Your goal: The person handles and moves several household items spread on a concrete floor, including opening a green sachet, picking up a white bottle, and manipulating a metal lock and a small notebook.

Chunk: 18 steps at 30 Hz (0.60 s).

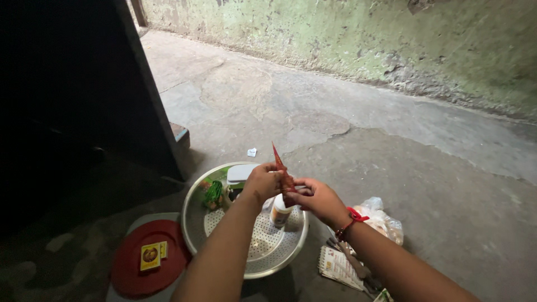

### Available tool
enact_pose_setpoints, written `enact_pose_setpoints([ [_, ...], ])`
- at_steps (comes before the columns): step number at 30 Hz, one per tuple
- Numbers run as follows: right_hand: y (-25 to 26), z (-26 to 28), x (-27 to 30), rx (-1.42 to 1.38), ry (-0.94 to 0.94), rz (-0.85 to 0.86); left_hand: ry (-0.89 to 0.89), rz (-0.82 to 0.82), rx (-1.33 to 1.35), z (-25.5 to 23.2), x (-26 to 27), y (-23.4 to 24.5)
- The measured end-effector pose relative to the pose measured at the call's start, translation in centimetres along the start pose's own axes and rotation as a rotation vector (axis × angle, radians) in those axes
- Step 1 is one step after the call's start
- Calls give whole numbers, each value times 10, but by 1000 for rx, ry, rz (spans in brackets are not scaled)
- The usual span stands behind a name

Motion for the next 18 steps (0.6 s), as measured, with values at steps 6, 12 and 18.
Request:
enact_pose_setpoints([
  [6, -7, -11, -6, 153, -70, 42, -155, -63, -176, -35, 40, -11],
  [12, -14, -10, -15, 54, -91, 68, -180, -155, -292, -67, 64, -10],
  [18, -45, 16, -28, -40, -79, 121, -92, -56, -514, -122, 62, 5],
])
Point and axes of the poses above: each hand's wrist, its own x-axis away from the middle knuckle, its own y-axis out of the back of the hand, z = x × y, the point moved 8 cm from there along -x, towards the middle knuckle, and after that the axes turned 2 degrees about y, right-handed, at the moved point
